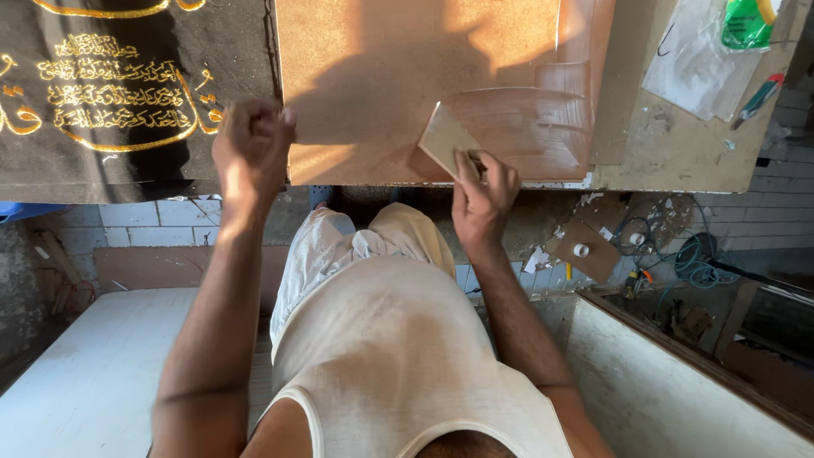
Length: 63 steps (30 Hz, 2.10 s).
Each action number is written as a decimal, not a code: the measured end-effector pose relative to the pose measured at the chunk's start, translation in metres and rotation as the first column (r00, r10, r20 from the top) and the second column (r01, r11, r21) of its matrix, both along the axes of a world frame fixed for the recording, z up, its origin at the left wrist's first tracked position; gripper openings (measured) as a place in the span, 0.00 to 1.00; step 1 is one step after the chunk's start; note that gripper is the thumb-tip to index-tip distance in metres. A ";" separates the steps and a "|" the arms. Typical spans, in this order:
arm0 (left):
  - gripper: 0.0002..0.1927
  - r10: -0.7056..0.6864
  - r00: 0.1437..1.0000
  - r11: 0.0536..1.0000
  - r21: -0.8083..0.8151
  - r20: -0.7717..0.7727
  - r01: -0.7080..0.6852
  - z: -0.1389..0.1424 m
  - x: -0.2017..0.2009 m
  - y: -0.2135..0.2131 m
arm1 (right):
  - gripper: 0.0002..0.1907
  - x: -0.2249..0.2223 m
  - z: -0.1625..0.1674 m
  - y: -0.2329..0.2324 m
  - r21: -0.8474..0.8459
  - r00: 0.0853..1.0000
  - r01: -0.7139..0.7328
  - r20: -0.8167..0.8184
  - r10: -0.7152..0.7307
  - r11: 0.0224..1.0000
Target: The person applies glue to a cardboard sheet using a small rectangular applicator, then places a black fabric with gold Arabic calligraphy onto the glued surface and presses it down to adhere. The person repeats the glue application on another cardboard sheet.
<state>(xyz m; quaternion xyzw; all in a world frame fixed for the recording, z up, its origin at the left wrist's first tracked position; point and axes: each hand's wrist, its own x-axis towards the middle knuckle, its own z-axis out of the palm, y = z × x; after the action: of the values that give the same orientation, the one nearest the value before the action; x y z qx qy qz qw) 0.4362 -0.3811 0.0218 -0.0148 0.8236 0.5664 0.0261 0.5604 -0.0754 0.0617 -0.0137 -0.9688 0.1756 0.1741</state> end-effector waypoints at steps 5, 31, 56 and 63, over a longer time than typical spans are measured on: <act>0.17 -0.019 1.000 0.999 -0.048 0.015 0.020 -0.039 -0.074 0.023 | 0.19 0.023 -0.016 -0.045 0.175 0.938 -0.339 -0.011 0.346 0.925; 0.15 -0.104 0.991 0.994 0.044 0.079 0.100 -0.057 -0.086 0.008 | 0.04 -0.034 0.001 -0.113 -0.114 0.841 -0.535 0.023 0.540 0.837; 0.15 -0.046 0.959 0.985 -0.149 0.280 0.091 -0.002 -0.077 0.051 | 0.07 -0.151 -0.016 0.175 0.044 0.955 0.243 -0.185 -0.231 0.969; 0.21 0.156 0.918 0.912 -0.411 0.365 0.008 -0.001 -0.068 0.085 | 0.13 -0.121 -0.026 0.180 -0.217 0.893 -0.449 -0.105 0.437 0.867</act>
<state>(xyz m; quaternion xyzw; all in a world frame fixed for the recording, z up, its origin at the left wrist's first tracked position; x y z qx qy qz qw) 0.3677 -0.2964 0.0211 -0.1639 0.8996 0.3702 0.1638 0.4399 0.1048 0.0353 0.1929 -0.9135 0.3245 0.1517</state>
